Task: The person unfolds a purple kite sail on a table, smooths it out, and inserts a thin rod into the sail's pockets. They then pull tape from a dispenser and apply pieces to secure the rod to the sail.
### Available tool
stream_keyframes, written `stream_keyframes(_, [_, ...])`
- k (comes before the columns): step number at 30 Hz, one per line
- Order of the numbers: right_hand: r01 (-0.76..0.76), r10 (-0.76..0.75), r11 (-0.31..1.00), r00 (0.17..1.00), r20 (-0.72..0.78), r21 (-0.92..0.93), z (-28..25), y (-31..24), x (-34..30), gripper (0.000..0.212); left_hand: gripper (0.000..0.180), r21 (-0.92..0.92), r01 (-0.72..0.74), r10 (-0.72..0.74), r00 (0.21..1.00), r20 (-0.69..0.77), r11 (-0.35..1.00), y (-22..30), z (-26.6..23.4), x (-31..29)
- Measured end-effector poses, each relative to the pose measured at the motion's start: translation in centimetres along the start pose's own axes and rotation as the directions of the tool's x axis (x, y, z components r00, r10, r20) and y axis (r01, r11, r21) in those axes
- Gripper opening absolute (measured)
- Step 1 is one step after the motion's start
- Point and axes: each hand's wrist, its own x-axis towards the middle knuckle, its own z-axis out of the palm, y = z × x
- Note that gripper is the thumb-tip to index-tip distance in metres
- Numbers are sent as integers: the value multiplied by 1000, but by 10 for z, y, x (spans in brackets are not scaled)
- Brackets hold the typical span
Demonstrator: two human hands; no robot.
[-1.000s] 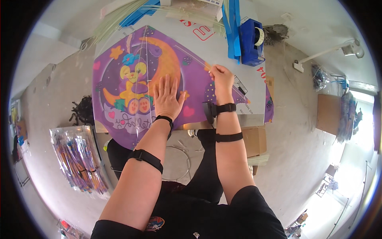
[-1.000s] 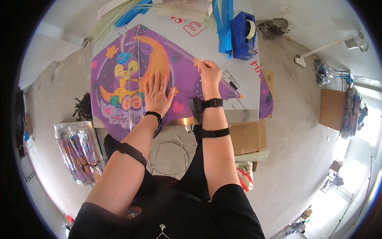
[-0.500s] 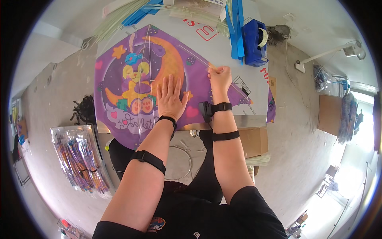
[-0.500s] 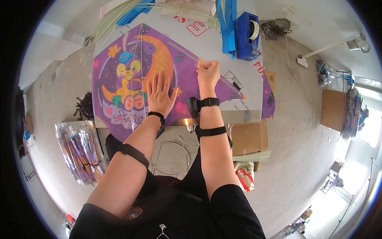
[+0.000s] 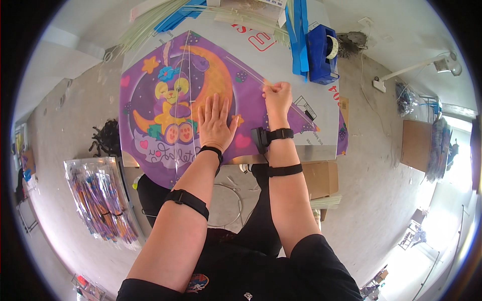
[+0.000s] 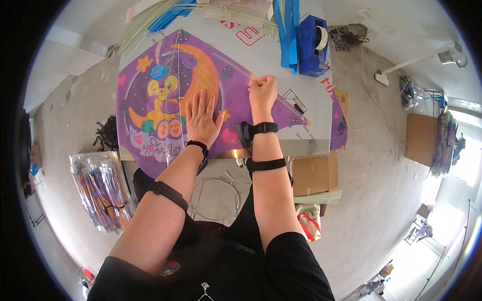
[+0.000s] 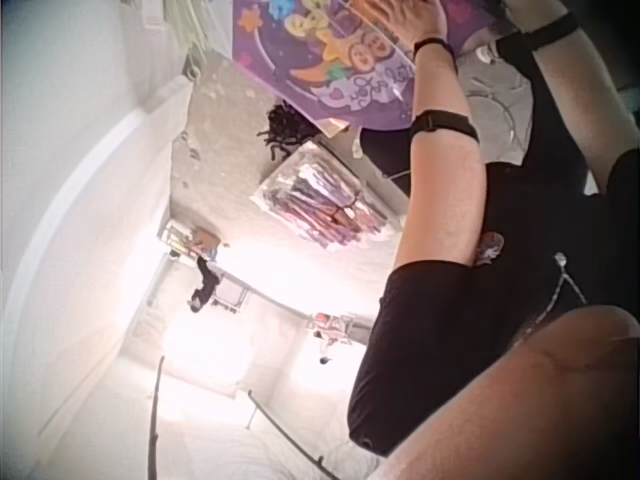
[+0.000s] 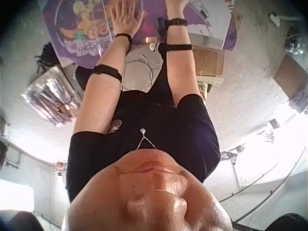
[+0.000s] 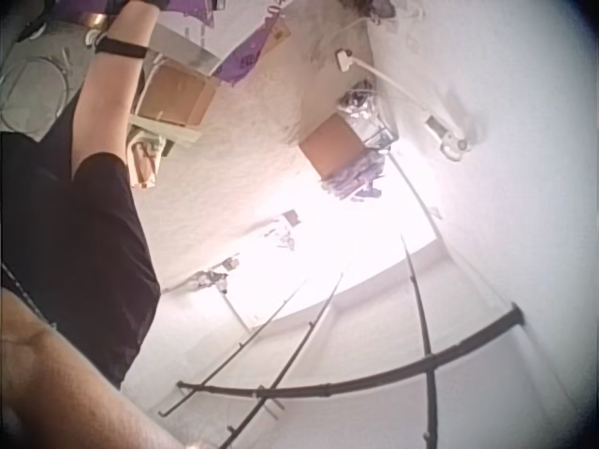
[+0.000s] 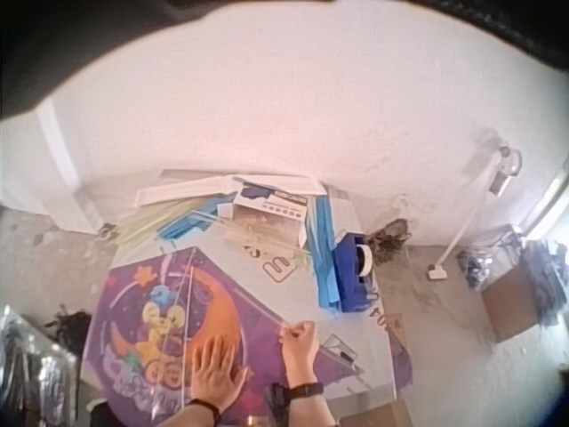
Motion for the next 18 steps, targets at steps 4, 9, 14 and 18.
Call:
stream_keyframes(4, [-37, 37, 999, 999, 2, -39, 2, 0, 2, 23, 62, 6, 2, -2, 1000, -1, 1000, 0, 0, 0])
stream_keyframes(9, [-50, 51, 997, 999, 5, -58, 3, 3, 5, 23, 62, 15, 5, -5, 1000, 2, 1000, 0, -1, 0])
stream_keyframes(14, [-76, 75, 995, 997, -15, -62, 3, 1, 7, 24, 62, 10, 3, -3, 1000, -7, 1000, 0, 0, 0])
stream_keyframes(18, [-84, 83, 991, 996, -11, -105, 3, 1, 10, 24, 62, 10, 4, -4, 1000, -2, 1000, 1, 0, 0])
